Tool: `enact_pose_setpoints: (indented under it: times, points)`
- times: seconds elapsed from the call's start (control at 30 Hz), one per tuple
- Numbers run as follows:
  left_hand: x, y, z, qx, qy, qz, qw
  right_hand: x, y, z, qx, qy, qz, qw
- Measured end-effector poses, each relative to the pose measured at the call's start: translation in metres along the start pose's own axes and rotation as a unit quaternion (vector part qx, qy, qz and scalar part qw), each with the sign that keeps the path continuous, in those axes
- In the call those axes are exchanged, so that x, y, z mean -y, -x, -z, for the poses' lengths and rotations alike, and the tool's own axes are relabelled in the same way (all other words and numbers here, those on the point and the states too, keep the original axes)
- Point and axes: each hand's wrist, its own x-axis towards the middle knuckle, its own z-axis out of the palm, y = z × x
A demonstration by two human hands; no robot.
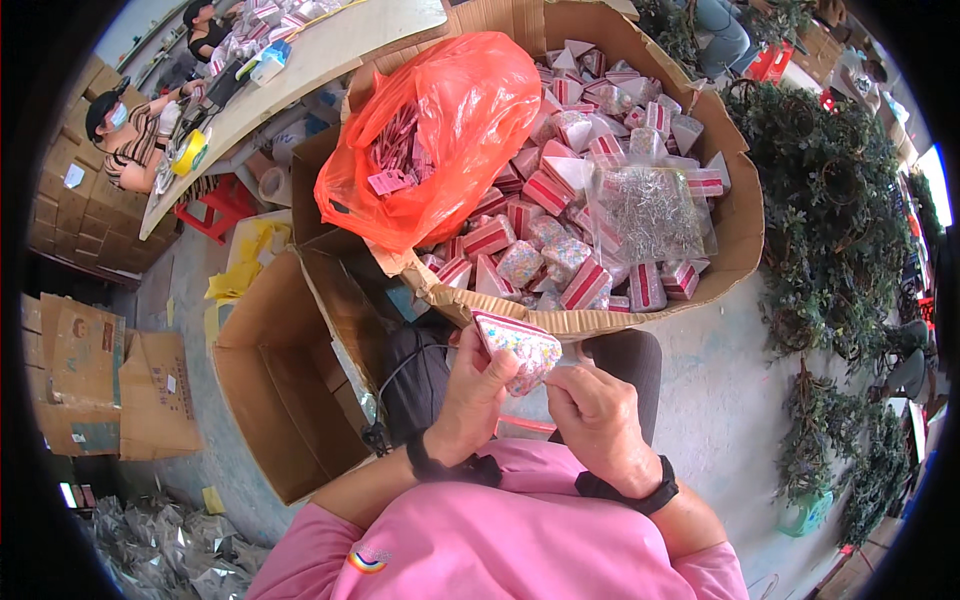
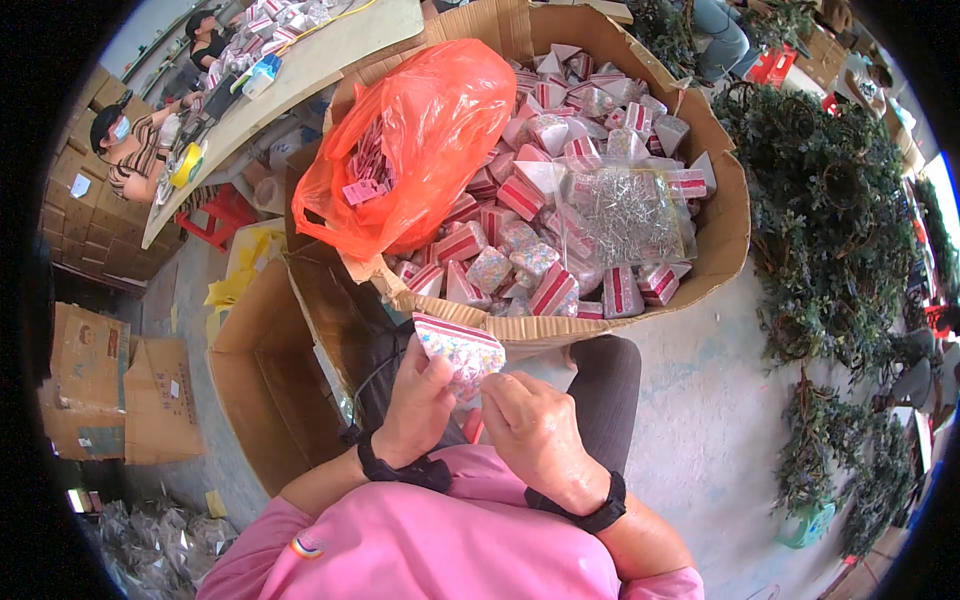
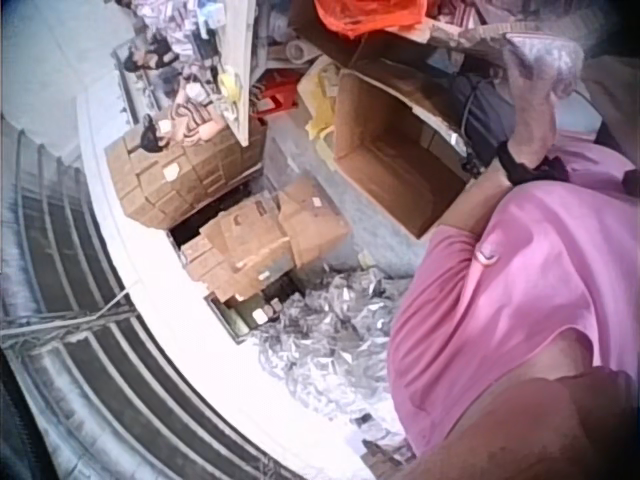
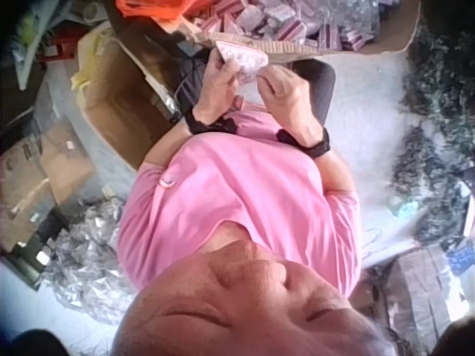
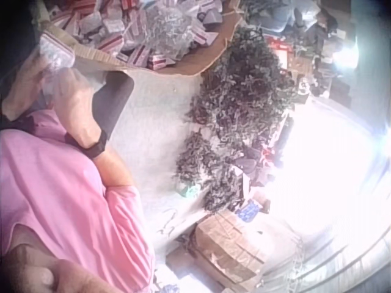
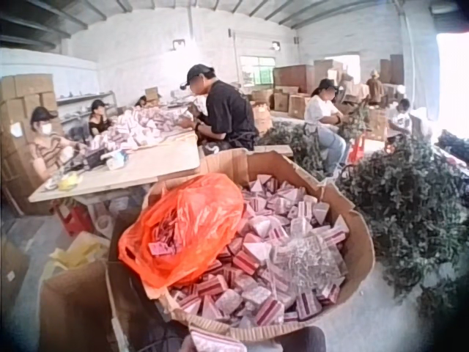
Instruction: Packing small boxed items and plastic components into a large container in a manufacturing environment.
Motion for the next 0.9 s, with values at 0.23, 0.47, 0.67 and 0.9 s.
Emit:
enact_pose_setpoints:
  times: [0.23,0.47,0.67,0.9]
  points:
    - [0.004,0.0,0.001,-0.026,-0.091,-0.052,0.994,-0.001,0.0,-0.001,0.009,0.013,0.013,1.0]
    - [-0.002,0.003,-0.002,-0.019,-0.13,-0.057,0.99,-0.001,0.001,-0.001,0.009,0.029,-0.005,1.0]
    - [0.001,0.003,0.0,-0.018,-0.141,-0.077,0.987,-0.002,0.001,-0.004,0.018,0.028,-0.016,0.999]
    - [0.012,0.001,0.007,-0.014,-0.3,-0.206,0.931,-0.005,0.003,-0.004,0.047,0.085,-0.023,0.995]
